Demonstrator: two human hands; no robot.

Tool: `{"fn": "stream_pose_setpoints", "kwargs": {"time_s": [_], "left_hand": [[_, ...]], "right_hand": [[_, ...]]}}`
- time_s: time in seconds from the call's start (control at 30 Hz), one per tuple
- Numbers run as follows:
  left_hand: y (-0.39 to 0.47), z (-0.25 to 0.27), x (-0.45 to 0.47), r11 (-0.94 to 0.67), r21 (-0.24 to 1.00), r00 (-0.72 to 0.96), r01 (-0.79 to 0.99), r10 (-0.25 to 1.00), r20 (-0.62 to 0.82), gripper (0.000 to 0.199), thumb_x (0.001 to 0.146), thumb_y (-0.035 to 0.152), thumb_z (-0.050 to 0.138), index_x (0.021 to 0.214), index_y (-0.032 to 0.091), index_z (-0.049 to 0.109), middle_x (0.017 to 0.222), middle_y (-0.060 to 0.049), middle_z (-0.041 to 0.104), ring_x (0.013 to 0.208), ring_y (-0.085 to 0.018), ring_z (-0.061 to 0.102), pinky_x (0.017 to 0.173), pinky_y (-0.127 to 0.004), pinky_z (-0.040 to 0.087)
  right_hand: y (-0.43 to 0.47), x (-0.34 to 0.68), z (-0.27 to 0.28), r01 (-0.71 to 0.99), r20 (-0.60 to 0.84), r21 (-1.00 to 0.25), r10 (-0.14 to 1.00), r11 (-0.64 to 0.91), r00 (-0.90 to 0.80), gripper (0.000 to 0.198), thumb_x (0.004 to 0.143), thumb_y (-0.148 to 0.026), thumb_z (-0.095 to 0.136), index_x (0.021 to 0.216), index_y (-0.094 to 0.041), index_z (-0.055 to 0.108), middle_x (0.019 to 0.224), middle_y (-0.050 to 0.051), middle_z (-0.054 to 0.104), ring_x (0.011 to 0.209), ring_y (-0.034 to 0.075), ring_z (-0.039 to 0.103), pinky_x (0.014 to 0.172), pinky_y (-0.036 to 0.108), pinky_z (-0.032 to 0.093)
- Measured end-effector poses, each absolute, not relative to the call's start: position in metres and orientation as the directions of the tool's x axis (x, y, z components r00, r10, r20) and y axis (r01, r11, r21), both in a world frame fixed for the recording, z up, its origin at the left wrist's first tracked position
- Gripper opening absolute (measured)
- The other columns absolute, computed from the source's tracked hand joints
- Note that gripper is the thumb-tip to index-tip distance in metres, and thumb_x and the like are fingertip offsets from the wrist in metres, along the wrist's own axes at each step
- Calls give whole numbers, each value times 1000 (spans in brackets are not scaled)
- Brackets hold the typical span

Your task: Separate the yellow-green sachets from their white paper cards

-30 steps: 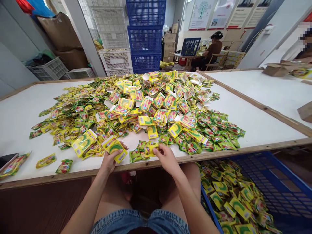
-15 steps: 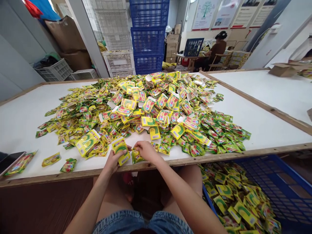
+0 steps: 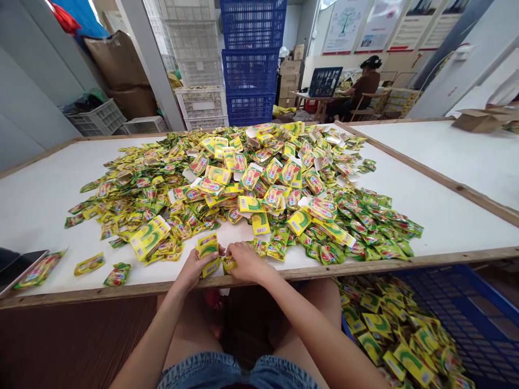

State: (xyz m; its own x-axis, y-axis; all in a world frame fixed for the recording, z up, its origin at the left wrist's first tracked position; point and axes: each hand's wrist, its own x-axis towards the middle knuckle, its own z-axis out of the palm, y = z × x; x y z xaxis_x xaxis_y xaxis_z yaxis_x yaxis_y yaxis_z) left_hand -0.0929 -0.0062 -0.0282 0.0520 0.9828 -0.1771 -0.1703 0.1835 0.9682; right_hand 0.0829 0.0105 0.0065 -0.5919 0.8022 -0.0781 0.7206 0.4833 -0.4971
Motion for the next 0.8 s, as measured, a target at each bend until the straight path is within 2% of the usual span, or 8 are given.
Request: {"fn": "stream_pose_setpoints", "kwargs": {"time_s": [0.1,0.2,0.33,0.43,0.5,0.57,0.67,0.8], "left_hand": [[-7,-28,-93,191,972,86,-141,980,-180,33,63,33,70,88,13,64,87,-9,69,82,-22,63,77,-33,47],[-8,-26,-93,163,981,86,-102,984,-155,38,66,36,67,97,14,62,84,-7,67,79,-21,62,75,-31,46],[-10,-20,-91,15,1000,6,1,1000,-15,39,75,39,55,107,17,55,85,-4,62,79,-17,57,75,-28,43],[-10,-16,-84,-51,991,-40,126,998,56,36,76,40,53,104,18,52,86,-3,58,80,-17,54,73,-27,42],[-11,-15,-78,-56,970,-89,238,993,79,36,73,41,57,100,18,50,84,-2,57,77,-17,55,70,-26,41],[-11,-17,-71,-41,933,-139,358,986,96,39,67,42,64,95,19,48,77,-1,57,70,-16,55,63,-25,40],[-13,-19,-66,-24,850,-157,527,980,125,41,62,39,68,91,22,46,70,1,58,62,-17,54,57,-25,36],[-18,-18,-64,-25,720,-186,693,959,212,36,66,35,65,93,23,45,78,-3,60,72,-22,58,60,-27,36]], "right_hand": [[5,82,2,687,-88,-542,780,484,-619,30,74,-21,56,102,-16,51,99,9,60,93,21,53,75,28,36],[7,84,1,679,-87,-570,788,462,-610,23,75,-25,57,97,-16,54,93,9,62,88,21,56,72,28,37],[20,95,13,616,64,-722,917,316,-394,17,77,-27,55,91,-18,56,82,4,63,76,18,56,67,27,40],[27,98,27,371,172,-905,976,210,-134,26,79,-37,53,96,-18,55,85,4,63,78,17,57,69,28,43],[26,93,35,160,150,-974,986,160,-71,30,80,-43,50,95,-17,54,86,4,63,78,17,58,67,27,46],[24,82,39,45,132,-990,989,135,-60,31,81,-45,48,95,-18,53,87,4,62,76,16,58,64,26,47],[21,61,37,156,171,-973,985,171,-18,27,81,-41,49,93,-18,54,83,3,62,74,16,57,64,26,46],[20,45,23,450,288,-861,957,236,49,23,79,-31,51,97,-17,54,88,6,60,82,19,53,73,30,42]]}}
